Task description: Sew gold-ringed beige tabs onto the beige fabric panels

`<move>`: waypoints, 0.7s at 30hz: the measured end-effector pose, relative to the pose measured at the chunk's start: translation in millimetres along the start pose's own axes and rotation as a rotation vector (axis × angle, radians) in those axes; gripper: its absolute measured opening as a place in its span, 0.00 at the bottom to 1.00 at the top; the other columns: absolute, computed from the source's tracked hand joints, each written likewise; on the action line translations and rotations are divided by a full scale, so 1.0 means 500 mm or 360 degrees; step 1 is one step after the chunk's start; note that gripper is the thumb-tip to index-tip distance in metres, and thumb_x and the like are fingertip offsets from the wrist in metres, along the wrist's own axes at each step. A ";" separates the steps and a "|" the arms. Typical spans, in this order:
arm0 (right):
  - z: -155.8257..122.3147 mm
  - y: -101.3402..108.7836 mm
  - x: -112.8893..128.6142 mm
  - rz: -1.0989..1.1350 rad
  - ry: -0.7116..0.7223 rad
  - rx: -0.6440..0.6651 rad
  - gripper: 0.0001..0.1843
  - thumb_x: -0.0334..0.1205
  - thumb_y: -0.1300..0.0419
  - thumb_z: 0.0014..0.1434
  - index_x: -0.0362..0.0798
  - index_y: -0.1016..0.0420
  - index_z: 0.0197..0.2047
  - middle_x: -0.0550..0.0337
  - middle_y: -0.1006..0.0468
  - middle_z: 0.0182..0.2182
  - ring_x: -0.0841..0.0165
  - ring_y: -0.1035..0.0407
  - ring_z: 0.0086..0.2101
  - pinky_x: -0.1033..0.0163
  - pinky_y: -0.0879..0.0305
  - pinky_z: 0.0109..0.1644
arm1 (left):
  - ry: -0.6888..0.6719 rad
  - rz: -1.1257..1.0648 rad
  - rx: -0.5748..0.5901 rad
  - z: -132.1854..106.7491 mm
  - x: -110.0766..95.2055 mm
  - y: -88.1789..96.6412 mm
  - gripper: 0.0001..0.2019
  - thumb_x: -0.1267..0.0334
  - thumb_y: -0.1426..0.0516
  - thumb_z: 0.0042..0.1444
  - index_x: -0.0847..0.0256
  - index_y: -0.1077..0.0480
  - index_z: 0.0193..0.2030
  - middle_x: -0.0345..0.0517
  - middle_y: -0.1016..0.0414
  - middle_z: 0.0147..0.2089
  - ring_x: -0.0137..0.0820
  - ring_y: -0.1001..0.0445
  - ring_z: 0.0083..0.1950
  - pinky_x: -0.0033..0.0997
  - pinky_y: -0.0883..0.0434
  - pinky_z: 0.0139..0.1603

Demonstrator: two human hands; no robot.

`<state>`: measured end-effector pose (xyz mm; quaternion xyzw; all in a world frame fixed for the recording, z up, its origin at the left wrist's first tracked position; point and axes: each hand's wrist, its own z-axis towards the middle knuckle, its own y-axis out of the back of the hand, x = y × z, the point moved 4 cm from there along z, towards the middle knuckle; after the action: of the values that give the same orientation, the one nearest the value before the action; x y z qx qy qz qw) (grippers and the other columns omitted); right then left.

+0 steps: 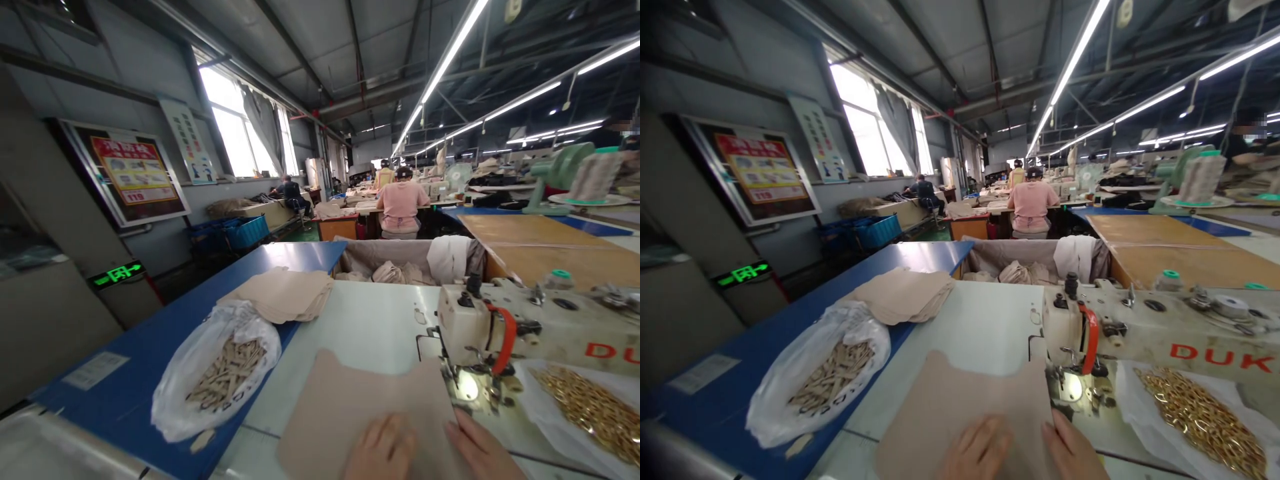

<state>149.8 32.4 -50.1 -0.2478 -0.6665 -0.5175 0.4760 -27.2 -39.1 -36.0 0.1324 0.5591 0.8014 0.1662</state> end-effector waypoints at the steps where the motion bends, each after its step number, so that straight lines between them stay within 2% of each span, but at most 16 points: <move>1: 0.002 -0.001 0.003 0.0010 -0.0002 0.0025 0.26 0.55 0.54 0.57 0.47 0.25 0.47 0.50 0.22 0.44 0.56 0.29 0.48 0.58 0.33 0.52 | 0.0097 0.0025 0.0099 -0.008 0.020 0.003 0.26 0.43 0.47 0.55 0.53 0.34 0.57 0.50 0.27 0.56 0.42 0.26 0.52 0.37 0.28 0.49; 4: 0.008 0.002 0.014 -0.0041 -0.0046 0.0055 0.30 0.53 0.54 0.56 0.42 0.31 0.54 0.50 0.20 0.39 0.58 0.26 0.41 0.60 0.30 0.46 | 0.0322 -0.0055 0.0403 -0.024 0.050 0.013 0.33 0.40 0.50 0.55 0.56 0.40 0.63 0.54 0.39 0.65 0.48 0.36 0.61 0.47 0.34 0.57; 6: 0.010 0.010 0.022 -0.0188 -0.0023 -0.0037 0.32 0.49 0.55 0.57 0.38 0.38 0.59 0.49 0.20 0.36 0.60 0.25 0.37 0.60 0.29 0.42 | 0.0393 -0.0157 0.0497 -0.024 0.047 0.019 0.32 0.43 0.51 0.57 0.56 0.43 0.65 0.53 0.45 0.67 0.49 0.41 0.65 0.49 0.38 0.60; 7: 0.009 0.014 0.027 -0.0301 0.0044 -0.0125 0.32 0.46 0.56 0.58 0.37 0.41 0.61 0.48 0.20 0.38 0.60 0.25 0.37 0.60 0.28 0.42 | 0.0423 -0.0202 0.0516 -0.020 0.043 0.022 0.32 0.44 0.50 0.57 0.57 0.44 0.65 0.54 0.46 0.68 0.49 0.43 0.66 0.50 0.39 0.61; 10: -0.005 0.017 0.046 -0.0767 0.0466 -0.0458 0.29 0.41 0.55 0.59 0.39 0.40 0.61 0.43 0.28 0.52 0.56 0.30 0.49 0.55 0.32 0.50 | 0.0471 -0.0304 0.0552 -0.007 0.027 0.028 0.32 0.45 0.50 0.57 0.59 0.44 0.65 0.56 0.47 0.67 0.49 0.45 0.66 0.52 0.40 0.62; 12: -0.019 0.002 0.054 -0.1072 0.0749 -0.0566 0.27 0.40 0.51 0.58 0.42 0.36 0.60 0.45 0.37 0.60 0.52 0.38 0.57 0.51 0.37 0.56 | 0.0457 -0.0342 0.0561 -0.002 0.019 0.031 0.31 0.45 0.50 0.57 0.60 0.42 0.64 0.57 0.45 0.67 0.49 0.44 0.66 0.52 0.40 0.62; 15: -0.031 -0.034 0.055 -0.1301 0.1007 -0.0359 0.26 0.40 0.47 0.58 0.45 0.35 0.60 0.49 0.40 0.62 0.53 0.40 0.58 0.53 0.37 0.57 | 0.0341 -0.0377 0.0467 -0.007 0.022 0.049 0.27 0.48 0.48 0.58 0.59 0.38 0.61 0.56 0.40 0.65 0.45 0.40 0.64 0.49 0.37 0.61; 17: -0.033 -0.053 0.054 -0.1349 0.1081 -0.0152 0.25 0.42 0.46 0.60 0.46 0.33 0.59 0.50 0.36 0.60 0.56 0.36 0.55 0.56 0.35 0.55 | 0.0335 -0.0363 0.0302 -0.017 0.053 0.081 0.22 0.54 0.48 0.59 0.57 0.35 0.59 0.52 0.35 0.63 0.40 0.36 0.62 0.44 0.35 0.60; 18: -0.033 -0.057 0.055 -0.1362 0.1087 -0.0087 0.25 0.44 0.46 0.60 0.46 0.32 0.59 0.50 0.34 0.58 0.56 0.35 0.54 0.57 0.34 0.55 | 0.0401 -0.0339 0.0223 -0.024 0.081 0.104 0.19 0.58 0.49 0.60 0.56 0.34 0.57 0.51 0.32 0.60 0.38 0.34 0.60 0.41 0.34 0.60; 20: -0.032 -0.059 0.055 -0.1365 0.1045 -0.0023 0.25 0.46 0.46 0.61 0.46 0.32 0.58 0.50 0.33 0.58 0.56 0.34 0.54 0.57 0.33 0.54 | 0.0710 -0.0240 0.0128 -0.041 0.167 0.161 0.16 0.64 0.52 0.61 0.57 0.30 0.52 0.48 0.26 0.54 0.34 0.29 0.56 0.36 0.33 0.58; 21: -0.032 -0.057 0.056 -0.1350 0.1019 -0.0012 0.25 0.47 0.46 0.61 0.46 0.32 0.59 0.50 0.34 0.58 0.56 0.34 0.54 0.57 0.34 0.55 | 0.0929 -0.0165 0.0166 -0.052 0.220 0.190 0.16 0.64 0.54 0.62 0.58 0.28 0.49 0.47 0.23 0.51 0.33 0.27 0.53 0.33 0.33 0.57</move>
<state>120.4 3.4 -37.9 0.2121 -0.5276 -0.7168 0.4036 -148.9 -46.2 47.2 -0.1239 0.6297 0.7662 0.0321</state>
